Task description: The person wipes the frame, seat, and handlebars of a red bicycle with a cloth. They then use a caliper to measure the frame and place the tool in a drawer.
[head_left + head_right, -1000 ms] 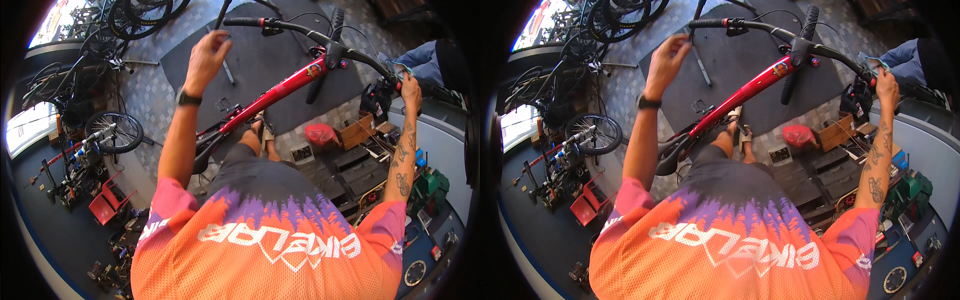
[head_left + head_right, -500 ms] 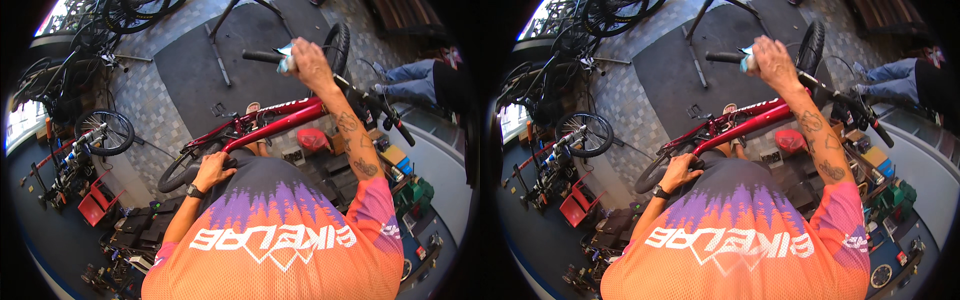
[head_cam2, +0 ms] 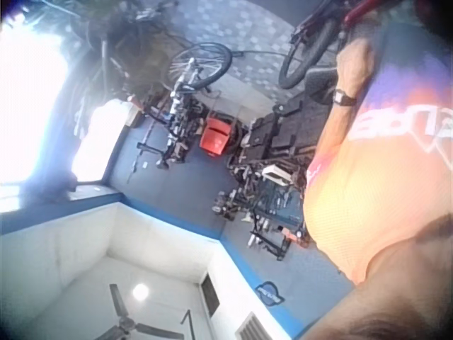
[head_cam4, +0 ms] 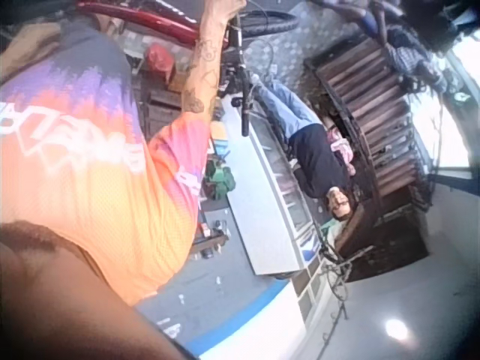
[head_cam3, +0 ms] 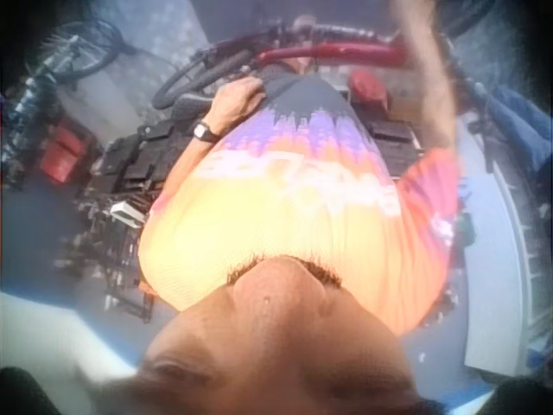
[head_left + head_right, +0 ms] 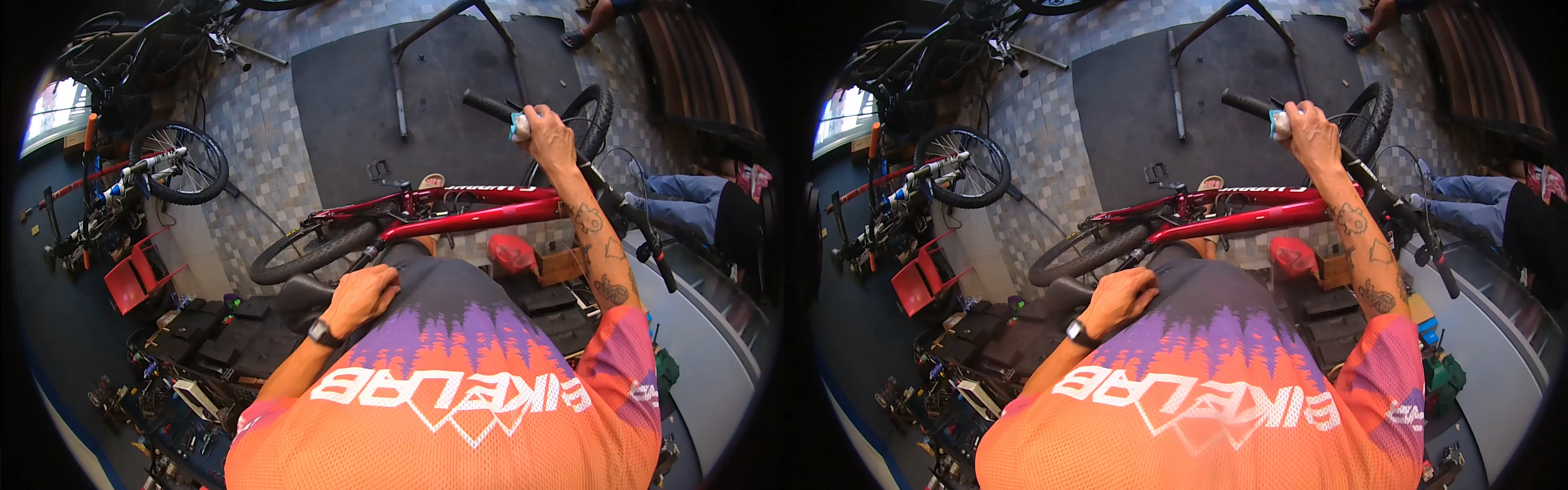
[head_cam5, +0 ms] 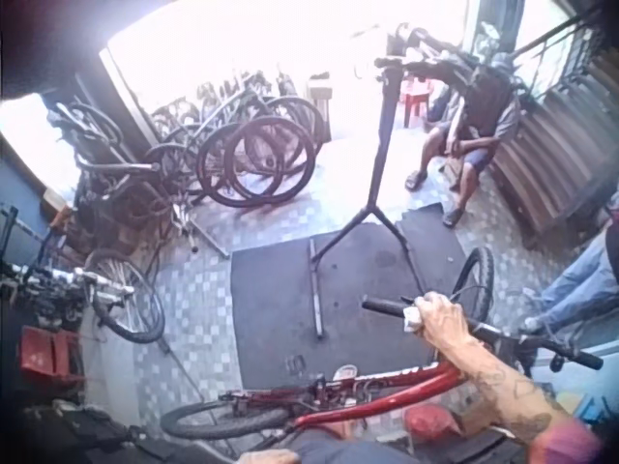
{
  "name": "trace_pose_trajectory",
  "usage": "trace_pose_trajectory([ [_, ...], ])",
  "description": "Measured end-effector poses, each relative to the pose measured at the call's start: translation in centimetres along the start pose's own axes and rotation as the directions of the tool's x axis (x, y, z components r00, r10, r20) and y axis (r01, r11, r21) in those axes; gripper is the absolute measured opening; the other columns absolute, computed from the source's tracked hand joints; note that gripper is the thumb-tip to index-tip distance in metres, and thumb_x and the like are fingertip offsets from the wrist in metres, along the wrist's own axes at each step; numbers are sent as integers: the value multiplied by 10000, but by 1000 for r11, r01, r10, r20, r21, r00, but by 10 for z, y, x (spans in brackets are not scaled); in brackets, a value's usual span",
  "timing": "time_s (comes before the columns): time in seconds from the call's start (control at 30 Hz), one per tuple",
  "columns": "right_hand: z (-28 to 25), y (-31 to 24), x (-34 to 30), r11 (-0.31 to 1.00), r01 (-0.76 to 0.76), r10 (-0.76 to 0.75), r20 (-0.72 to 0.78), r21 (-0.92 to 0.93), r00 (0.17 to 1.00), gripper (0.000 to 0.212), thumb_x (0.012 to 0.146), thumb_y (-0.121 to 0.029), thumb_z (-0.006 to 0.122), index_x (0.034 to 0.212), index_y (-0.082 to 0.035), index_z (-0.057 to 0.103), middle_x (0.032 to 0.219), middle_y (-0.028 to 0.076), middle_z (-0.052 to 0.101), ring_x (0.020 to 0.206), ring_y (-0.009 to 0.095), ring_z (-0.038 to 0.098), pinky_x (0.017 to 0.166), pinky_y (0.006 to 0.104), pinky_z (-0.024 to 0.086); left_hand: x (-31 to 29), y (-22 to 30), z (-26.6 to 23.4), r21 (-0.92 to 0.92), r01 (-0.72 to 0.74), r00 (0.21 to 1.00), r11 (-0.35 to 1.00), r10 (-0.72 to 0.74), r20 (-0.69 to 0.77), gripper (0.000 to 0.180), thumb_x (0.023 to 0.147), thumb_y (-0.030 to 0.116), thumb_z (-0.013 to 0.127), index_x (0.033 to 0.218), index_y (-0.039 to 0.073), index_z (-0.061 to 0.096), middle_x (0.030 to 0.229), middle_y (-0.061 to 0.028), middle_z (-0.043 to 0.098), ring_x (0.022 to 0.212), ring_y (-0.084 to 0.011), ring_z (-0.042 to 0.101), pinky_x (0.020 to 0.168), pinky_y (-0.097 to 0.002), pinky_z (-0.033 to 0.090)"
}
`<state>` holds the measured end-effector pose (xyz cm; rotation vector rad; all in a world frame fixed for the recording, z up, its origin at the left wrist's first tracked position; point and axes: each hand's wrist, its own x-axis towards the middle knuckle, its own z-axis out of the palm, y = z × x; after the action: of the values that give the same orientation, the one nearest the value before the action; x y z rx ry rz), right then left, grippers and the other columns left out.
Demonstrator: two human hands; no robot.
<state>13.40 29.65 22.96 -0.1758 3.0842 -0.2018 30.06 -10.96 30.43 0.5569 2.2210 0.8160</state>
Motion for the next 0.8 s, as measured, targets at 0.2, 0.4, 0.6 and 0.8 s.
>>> trace_pose_trajectory([
  [0.2,-6,15,15,995,-74,71,51,67,996,526,700,-246,900,1137,-140,626,1125,88,678,1004,371,698,801,492,561,-11,5,-27,-41,-85,963,996,72,-260,262,871,213,761,1068,61,683,974,-115,699,947,-336,676,848,-421,527],
  [0.4,-24,25,15,986,-159,159,6,46,987,557,683,-332,913,1149,-177,649,1094,78,686,1016,397,687,810,518,539,-102,-72,-35,-406,514,570,756,-654,-497,374,1034,376,613,1156,35,701,1079,-167,732,1048,-274,692,885,-403,520],
  [0.6,-24,67,25,962,-273,272,-76,-3,959,515,774,-477,842,1166,-197,657,1096,133,712,1048,425,688,845,545,541,-146,-92,5,-999,-29,750,35,-660,-45,683,1060,540,495,1447,-22,498,1406,-153,613,1212,-272,651,1072,-437,525],
  [0.8,-27,151,33,950,-284,307,-221,133,926,443,837,-297,810,1247,-184,685,1125,159,744,1079,391,703,901,479,548,-121,-77,9,-994,-61,793,85,-601,-100,658,1063,544,488,1416,-9,540,1374,-147,633,1217,-261,647,1052,-420,535],
])
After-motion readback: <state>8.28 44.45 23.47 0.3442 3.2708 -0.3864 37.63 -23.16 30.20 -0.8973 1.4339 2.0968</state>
